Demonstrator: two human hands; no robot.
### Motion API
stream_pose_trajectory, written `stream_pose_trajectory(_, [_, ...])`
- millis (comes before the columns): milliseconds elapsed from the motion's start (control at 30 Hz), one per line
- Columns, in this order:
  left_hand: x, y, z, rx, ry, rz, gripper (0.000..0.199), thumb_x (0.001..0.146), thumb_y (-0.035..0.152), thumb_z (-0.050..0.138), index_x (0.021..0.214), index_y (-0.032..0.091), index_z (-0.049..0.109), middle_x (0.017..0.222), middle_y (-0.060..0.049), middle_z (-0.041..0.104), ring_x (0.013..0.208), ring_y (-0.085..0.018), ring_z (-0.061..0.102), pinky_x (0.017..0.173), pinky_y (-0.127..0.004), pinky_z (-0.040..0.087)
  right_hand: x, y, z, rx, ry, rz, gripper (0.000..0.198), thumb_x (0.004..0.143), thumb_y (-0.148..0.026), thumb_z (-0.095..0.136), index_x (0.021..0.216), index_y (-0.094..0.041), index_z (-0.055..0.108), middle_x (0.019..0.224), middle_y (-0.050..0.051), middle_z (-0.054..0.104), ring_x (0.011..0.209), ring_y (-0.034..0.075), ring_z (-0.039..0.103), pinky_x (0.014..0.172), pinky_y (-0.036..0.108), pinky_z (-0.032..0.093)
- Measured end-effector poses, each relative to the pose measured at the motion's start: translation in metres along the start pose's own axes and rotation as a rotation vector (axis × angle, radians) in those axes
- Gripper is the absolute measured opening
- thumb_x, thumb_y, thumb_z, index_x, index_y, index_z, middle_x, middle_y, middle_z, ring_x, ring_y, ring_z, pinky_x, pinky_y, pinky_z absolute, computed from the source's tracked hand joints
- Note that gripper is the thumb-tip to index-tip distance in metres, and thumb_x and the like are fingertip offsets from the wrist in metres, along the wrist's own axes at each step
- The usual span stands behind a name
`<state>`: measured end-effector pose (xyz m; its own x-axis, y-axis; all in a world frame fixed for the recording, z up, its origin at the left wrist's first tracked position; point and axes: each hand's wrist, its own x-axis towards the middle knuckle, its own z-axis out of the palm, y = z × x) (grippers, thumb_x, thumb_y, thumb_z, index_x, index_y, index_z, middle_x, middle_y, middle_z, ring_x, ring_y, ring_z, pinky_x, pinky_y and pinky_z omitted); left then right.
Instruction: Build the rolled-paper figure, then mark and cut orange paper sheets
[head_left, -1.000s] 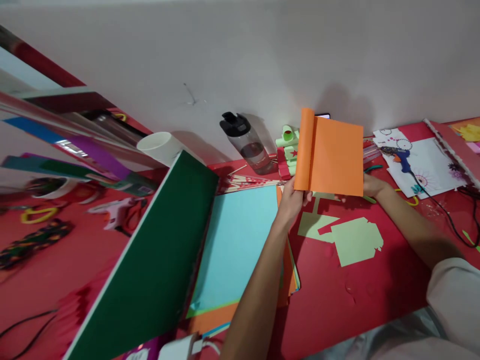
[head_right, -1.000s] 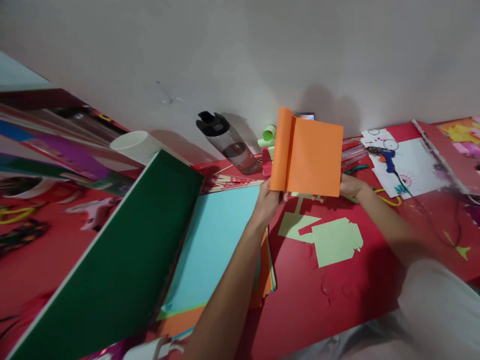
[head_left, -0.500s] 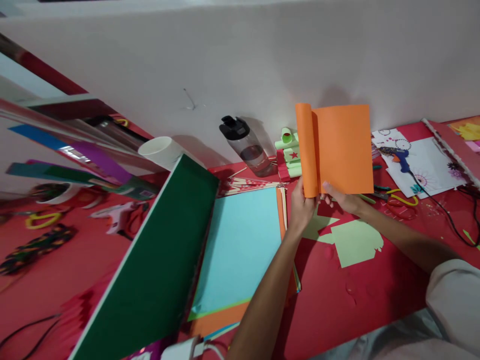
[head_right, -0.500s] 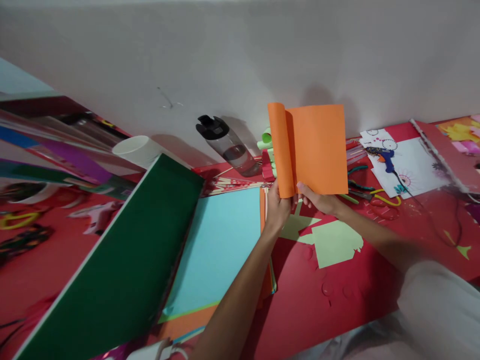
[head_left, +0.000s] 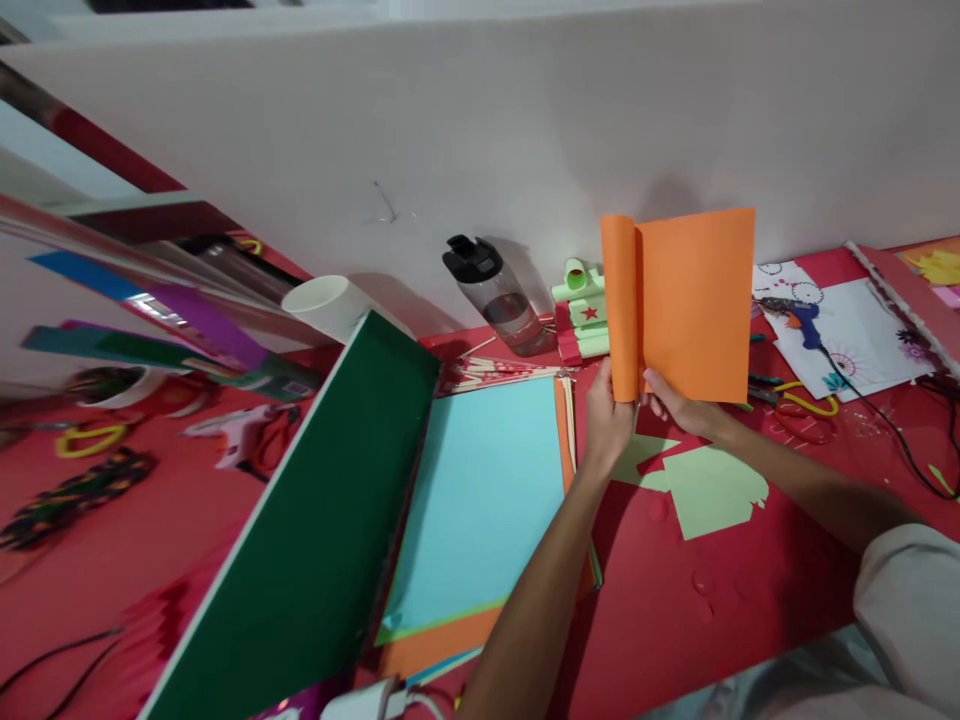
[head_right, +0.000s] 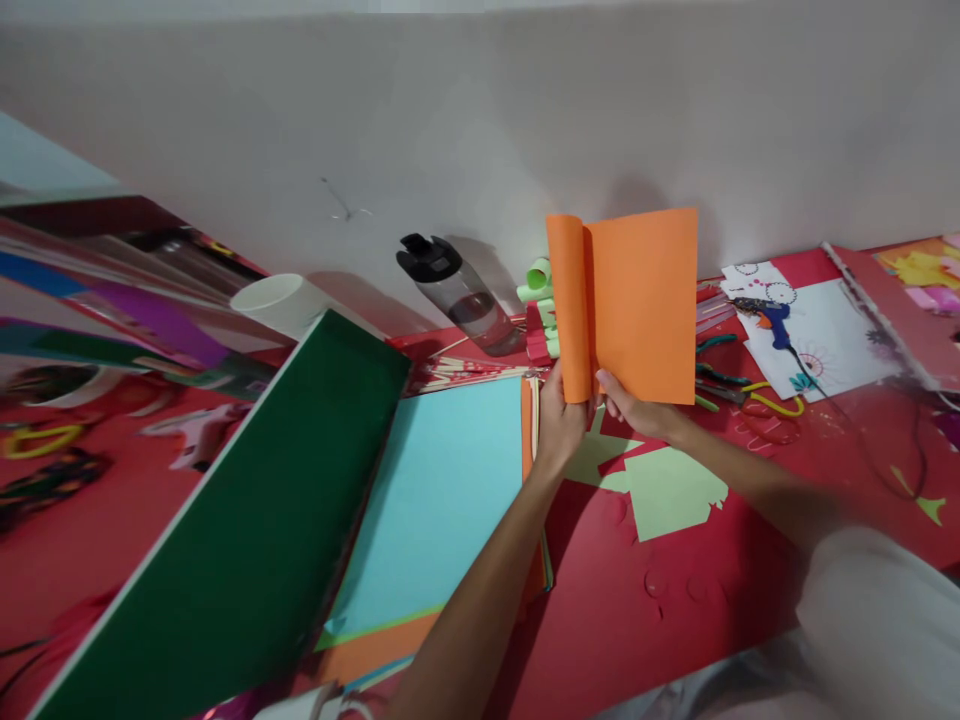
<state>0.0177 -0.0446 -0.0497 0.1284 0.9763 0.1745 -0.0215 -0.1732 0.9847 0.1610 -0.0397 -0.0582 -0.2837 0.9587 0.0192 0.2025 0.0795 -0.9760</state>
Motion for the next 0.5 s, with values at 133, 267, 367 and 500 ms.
stream_pose_trajectory(133, [0.005,-0.005,-0.009,0.111,0.042,0.031,0.012,0.093,0.034,0.055,0.092,0.024,0.049,0.064,0.005,0.053,0.057,-0.014,0.055,0.056,-0.026,0.042,0.002,-0.006,-0.019,-0.090,-0.121,-0.063,0.053,0.098,-0.071,0.053,0.072,-0.025,0.061,0.069,0.002,0.062,0.067,0.020,0.056,0.073,0.036,0.050])
stream_pose_trajectory(267, [0.015,-0.008,-0.041,0.070,0.015,0.036,0.012,0.084,0.033,0.056,0.091,0.023,0.053,0.056,0.009,0.042,0.047,-0.011,0.037,0.049,-0.024,0.032,0.010,-0.014,-0.074,-0.210,-0.547,-0.052,0.032,0.085,-0.046,0.076,0.110,-0.026,0.076,0.100,0.004,0.078,0.085,0.024,0.069,0.078,0.035,0.055])
stream_pose_trajectory(367, [0.018,-0.009,-0.071,0.071,-0.087,0.005,0.014,0.074,0.030,0.057,0.086,0.023,0.054,0.054,0.010,0.039,0.045,-0.009,0.033,0.048,-0.023,0.029,0.017,-0.017,-0.111,-0.144,-0.319,-0.006,0.036,0.074,-0.045,0.082,0.105,-0.028,0.079,0.090,0.004,0.079,0.097,0.031,0.071,0.084,0.038,0.057])
stream_pose_trajectory(500, [0.018,-0.011,-0.098,0.174,-0.266,-0.012,0.016,0.070,0.027,0.057,0.085,0.021,0.058,0.056,0.008,0.043,0.053,-0.011,0.040,0.054,-0.022,0.035,0.017,-0.028,-0.124,0.201,-0.004,-0.013,0.046,0.083,-0.065,0.072,0.116,-0.032,0.075,0.102,0.007,0.080,0.111,0.031,0.071,0.087,0.039,0.057])
